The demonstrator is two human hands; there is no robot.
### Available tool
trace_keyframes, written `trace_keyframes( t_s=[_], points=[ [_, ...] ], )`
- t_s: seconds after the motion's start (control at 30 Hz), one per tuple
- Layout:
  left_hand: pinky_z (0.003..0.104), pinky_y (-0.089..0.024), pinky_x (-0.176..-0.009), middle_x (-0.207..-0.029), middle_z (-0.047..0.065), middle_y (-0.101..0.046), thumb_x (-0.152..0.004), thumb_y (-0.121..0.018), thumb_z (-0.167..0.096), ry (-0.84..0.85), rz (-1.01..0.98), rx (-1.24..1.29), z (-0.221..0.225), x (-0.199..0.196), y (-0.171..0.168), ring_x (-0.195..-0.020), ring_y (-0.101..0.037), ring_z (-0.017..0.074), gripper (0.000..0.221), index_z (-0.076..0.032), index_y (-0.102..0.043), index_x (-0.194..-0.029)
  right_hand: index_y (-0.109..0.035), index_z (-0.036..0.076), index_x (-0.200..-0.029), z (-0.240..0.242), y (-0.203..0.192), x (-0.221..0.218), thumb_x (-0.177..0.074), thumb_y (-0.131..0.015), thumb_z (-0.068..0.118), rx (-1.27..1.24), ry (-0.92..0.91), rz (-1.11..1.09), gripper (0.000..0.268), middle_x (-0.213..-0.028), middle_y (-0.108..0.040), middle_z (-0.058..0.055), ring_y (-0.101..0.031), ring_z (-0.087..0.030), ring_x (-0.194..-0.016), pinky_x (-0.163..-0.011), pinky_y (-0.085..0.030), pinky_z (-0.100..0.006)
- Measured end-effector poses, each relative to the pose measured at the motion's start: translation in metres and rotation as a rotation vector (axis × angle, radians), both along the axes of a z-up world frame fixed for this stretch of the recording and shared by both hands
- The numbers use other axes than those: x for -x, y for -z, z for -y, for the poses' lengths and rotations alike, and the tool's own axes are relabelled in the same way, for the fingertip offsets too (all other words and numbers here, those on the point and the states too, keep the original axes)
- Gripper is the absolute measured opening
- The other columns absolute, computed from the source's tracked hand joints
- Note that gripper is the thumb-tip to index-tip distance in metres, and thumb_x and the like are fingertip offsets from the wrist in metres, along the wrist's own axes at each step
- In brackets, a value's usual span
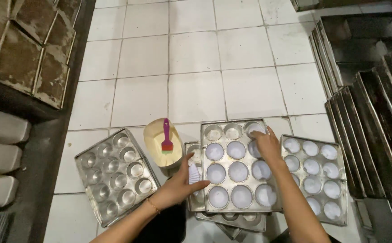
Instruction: Placing paper cupcake liners into metal baking trays.
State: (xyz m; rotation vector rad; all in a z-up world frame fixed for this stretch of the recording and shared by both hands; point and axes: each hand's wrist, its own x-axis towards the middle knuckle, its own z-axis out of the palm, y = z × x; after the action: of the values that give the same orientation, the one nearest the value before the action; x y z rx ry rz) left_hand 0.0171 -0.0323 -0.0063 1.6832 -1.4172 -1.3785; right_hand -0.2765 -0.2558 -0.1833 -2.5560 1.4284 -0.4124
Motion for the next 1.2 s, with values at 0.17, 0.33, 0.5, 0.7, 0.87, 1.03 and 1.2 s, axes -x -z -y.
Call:
trace_keyframes(
  t_s=[0.17,0.33,0.5,0.7,0.87,1.03,1.2],
  points=[
    [0.031,-0.054,-0.077,-0.101,0.023,-0.066,-0.086,-0.073,-0.041,-0.106,-0.165,-0.278,0.006,0.001,0.011,-0.087,-0.063,0.0233,0.095,-0.003,-0.014,-0.150,-0.073,0.016,-0.119,0.015,0.017,-0.012,-0.092,-0.053,0.012,-0.137,-0.054,-0.170,0.034,-0.122,-0.073,-0.008,-0.073,-0.026,-0.101,-0.127,-0.024,-0.044],
    [0.032,-0.059,-0.073,-0.107,0.010,-0.062,-0.092,-0.066,-0.039,-0.240,-0.359,-0.347,0.010,0.003,0.010,-0.089,-0.065,0.0119,0.076,-0.010,-0.022,-0.146,-0.067,0.015,-0.131,0.012,0.029,-0.005,-0.090,-0.055,0.020,-0.122,-0.099,-0.228,0.043,-0.139,-0.063,-0.008,-0.069,-0.025,-0.113,-0.126,-0.016,-0.049],
    [0.036,-0.060,-0.079,-0.108,0.012,-0.065,-0.094,-0.061,-0.038,-0.303,-0.626,-0.414,0.017,0.000,-0.012,-0.089,-0.067,0.0172,0.068,-0.014,-0.027,-0.148,-0.064,0.009,-0.134,0.010,0.015,-0.006,-0.087,-0.058,0.018,-0.012,-0.098,-0.118,0.048,-0.145,-0.060,-0.011,-0.055,-0.023,-0.133,-0.125,-0.015,-0.051],
    [0.040,-0.060,-0.089,-0.113,0.014,-0.066,-0.102,-0.052,-0.038,-0.193,-0.920,-0.427,0.018,0.001,-0.024,-0.095,-0.069,0.0214,0.055,-0.007,-0.035,-0.145,-0.068,0.011,-0.107,-0.070,-0.121,-0.048,-0.094,-0.069,0.027,-0.410,-0.067,0.670,0.020,-0.142,-0.061,-0.006,-0.042,-0.028,-0.147,-0.125,-0.028,-0.044],
    [0.040,-0.057,-0.097,-0.115,0.014,-0.062,-0.114,-0.053,-0.038,0.001,-1.119,-0.449,0.009,0.006,-0.012,-0.100,-0.068,0.0230,0.049,0.002,-0.044,-0.142,-0.070,0.008,-0.102,-0.152,-0.193,-0.083,-0.086,-0.075,0.030,-0.554,-0.383,0.734,0.027,-0.156,-0.047,-0.009,-0.019,-0.035,-0.158,-0.124,-0.017,-0.052],
    [0.040,-0.057,-0.095,-0.117,0.009,-0.066,-0.110,-0.051,-0.036,0.091,-1.092,-0.459,0.005,0.008,-0.028,-0.101,-0.067,0.0166,0.044,-0.001,-0.053,-0.135,-0.072,0.009,-0.109,-0.172,-0.193,-0.086,-0.082,-0.078,0.033,-0.551,-0.397,0.730,0.036,-0.158,-0.045,-0.009,-0.019,-0.036,-0.158,-0.124,-0.017,-0.053],
    [0.041,-0.057,-0.096,-0.114,0.009,-0.064,-0.111,-0.051,-0.038,0.156,-1.049,-0.427,0.003,0.009,-0.025,-0.099,-0.066,0.0164,0.045,0.001,-0.053,-0.134,-0.072,0.009,-0.113,-0.178,-0.195,-0.080,-0.083,-0.078,0.033,-0.552,-0.395,0.732,0.040,-0.154,-0.049,-0.008,-0.023,-0.034,-0.157,-0.124,-0.019,-0.051]
  ],
)
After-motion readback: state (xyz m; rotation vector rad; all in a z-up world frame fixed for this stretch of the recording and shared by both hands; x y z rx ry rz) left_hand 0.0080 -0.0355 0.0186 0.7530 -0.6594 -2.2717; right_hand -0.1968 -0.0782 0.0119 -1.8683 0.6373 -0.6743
